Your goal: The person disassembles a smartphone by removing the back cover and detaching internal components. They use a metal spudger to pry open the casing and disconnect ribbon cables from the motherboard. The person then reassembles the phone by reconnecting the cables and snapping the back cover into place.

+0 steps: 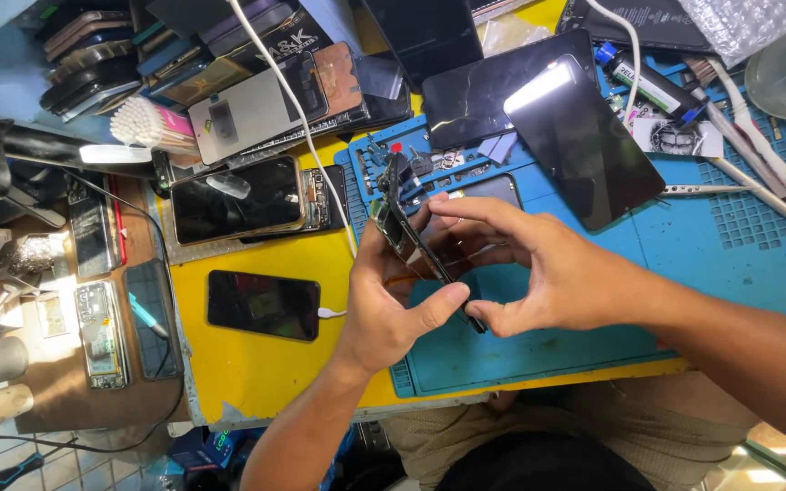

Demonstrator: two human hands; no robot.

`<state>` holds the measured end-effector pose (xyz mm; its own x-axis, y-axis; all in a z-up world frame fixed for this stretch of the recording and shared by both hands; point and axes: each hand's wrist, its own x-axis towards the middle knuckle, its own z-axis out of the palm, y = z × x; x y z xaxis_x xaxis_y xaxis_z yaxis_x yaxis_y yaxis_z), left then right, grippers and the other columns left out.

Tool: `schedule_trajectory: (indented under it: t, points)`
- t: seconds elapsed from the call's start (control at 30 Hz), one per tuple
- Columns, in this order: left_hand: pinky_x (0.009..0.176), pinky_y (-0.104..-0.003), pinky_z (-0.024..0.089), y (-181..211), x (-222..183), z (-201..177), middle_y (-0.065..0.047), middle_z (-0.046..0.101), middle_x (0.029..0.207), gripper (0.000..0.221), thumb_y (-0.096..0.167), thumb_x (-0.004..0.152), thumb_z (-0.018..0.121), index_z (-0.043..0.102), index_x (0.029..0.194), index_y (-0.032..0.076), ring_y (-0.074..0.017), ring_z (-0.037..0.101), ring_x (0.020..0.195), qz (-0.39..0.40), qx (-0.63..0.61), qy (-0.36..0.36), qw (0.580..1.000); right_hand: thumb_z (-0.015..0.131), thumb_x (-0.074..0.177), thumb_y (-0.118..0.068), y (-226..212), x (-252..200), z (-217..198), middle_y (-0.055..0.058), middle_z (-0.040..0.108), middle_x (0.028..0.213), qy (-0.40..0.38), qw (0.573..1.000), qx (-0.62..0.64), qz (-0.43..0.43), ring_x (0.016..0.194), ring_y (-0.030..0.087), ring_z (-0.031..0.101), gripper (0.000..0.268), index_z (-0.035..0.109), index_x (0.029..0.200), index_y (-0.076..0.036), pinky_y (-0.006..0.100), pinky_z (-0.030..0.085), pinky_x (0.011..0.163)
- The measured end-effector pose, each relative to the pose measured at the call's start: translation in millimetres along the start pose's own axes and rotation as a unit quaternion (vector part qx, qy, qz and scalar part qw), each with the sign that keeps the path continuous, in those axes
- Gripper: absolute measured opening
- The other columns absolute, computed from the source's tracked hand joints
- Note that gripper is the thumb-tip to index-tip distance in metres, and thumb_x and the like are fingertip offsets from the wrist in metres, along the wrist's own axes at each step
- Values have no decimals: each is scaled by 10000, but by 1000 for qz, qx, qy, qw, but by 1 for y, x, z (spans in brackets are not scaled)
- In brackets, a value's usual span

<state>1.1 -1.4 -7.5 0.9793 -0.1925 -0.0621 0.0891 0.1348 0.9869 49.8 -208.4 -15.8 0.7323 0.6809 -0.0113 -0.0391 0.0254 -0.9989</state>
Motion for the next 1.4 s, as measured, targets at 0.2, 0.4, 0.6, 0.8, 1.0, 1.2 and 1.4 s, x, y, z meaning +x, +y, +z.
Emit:
schedule_trajectory:
  t: [0.2,0.4,0.6,0.8,1.0,1.2,1.4]
  points:
    - [1105,-438,582,-6,3,-5,-179,580,1465,744,118,836,827,459,1476,19,-311,625,1324,0,-28,2,1000,822,729,-59,4,1,0,117,595,1454,4,1000,-20,12,1402,249,584,942,381,1552,-187,370,517,1136]
    - [1125,-431,561,6,7,-5,-188,548,1489,773,143,853,792,420,1507,-33,-310,607,1335,-10,-1,-16,1000,819,724,-57,7,2,1,132,577,1481,5,1000,-18,18,1419,252,569,953,374,1557,-182,371,512,1135]
    - [1122,-436,531,-1,3,-15,-179,595,1427,635,333,942,696,501,1450,5,-314,600,1330,-1,8,0,1000,780,750,26,16,3,2,110,533,1462,-23,996,84,28,1385,217,543,925,367,1553,-176,367,524,1141]
    - [886,-391,498,5,0,-17,-82,540,1201,357,322,1019,607,562,1225,34,-211,579,998,57,31,31,997,701,843,28,34,4,-7,146,521,1248,-107,964,240,44,1108,209,536,818,291,1533,-131,376,493,907]
    - [900,-338,510,35,8,-10,-111,598,1108,311,297,1030,508,638,1078,18,-232,609,1035,152,282,36,947,656,884,-85,30,6,-8,185,553,1315,-167,923,345,35,1053,316,681,904,144,1629,-106,537,620,875]
    - [858,-298,572,22,11,-13,-93,585,1090,85,111,986,655,643,1042,49,-202,634,955,149,297,50,942,683,903,-141,43,1,-7,233,668,1300,-158,923,344,72,1071,426,730,703,348,1510,-27,601,608,934]
    - [788,-237,596,21,9,-20,-63,609,1094,72,43,976,684,663,1039,72,-142,669,852,82,219,54,971,623,921,-319,53,1,-7,159,640,1355,-75,938,306,145,1125,285,644,683,432,1514,-40,486,553,933]
